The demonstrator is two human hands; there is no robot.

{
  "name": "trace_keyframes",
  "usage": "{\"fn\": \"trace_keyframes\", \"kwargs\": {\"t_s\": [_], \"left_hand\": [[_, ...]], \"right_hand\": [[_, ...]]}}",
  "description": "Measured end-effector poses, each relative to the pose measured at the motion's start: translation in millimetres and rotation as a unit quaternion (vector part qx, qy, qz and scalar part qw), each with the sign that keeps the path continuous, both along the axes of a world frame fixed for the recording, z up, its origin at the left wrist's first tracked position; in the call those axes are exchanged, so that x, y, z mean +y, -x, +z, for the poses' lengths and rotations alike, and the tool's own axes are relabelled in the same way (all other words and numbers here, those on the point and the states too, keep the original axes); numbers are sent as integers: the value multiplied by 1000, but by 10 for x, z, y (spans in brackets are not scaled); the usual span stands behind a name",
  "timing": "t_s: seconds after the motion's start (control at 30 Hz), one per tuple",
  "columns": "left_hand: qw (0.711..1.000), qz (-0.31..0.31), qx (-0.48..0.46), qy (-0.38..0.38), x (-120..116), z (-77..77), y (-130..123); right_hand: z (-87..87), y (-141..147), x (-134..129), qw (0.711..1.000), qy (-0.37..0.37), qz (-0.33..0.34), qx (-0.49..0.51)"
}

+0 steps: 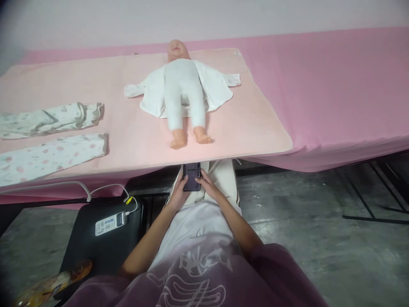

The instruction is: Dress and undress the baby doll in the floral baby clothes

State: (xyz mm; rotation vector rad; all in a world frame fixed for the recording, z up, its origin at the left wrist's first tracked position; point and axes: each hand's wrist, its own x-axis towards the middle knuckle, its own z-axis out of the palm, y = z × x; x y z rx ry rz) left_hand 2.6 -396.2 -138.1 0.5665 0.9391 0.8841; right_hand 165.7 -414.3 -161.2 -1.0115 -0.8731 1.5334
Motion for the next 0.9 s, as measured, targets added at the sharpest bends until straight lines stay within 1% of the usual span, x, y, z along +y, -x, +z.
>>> {"fn": "trace_keyframes", "kwargs": {"t_s": [0.2, 0.3, 0.4, 0.53, 0.63, 0.7, 0.77, 0.9], "left_hand": [[999, -2, -55, 1, 24, -28, 37], [998, -11, -67, -7, 20, -27, 52], [998, -12, -62, -6, 9, -12, 48], [998, -7, -54, 4, -1, -11, 36], [998, -6, -55, 4, -7, -39, 38], [999, -6, -50, 8, -11, -58, 44], [999, -7, -46, 11, -12, -69, 51], [998, -21, -58, -5, -7, -68, 72]], "right_hand": [[-7, -75, 0, 999, -14, 25, -13], [-16, -99, 8, 999, -20, 33, -20], [-29, -57, 33, 1000, -18, -1, -24], [-66, 96, 96, 994, 0, -94, -50], [-101, 209, 142, 985, 14, -145, -93], [-108, 250, 155, 980, 18, -158, -117], [-91, 256, 152, 979, 18, -160, -122], [-9, 186, 117, 987, 6, -142, -81]]}}
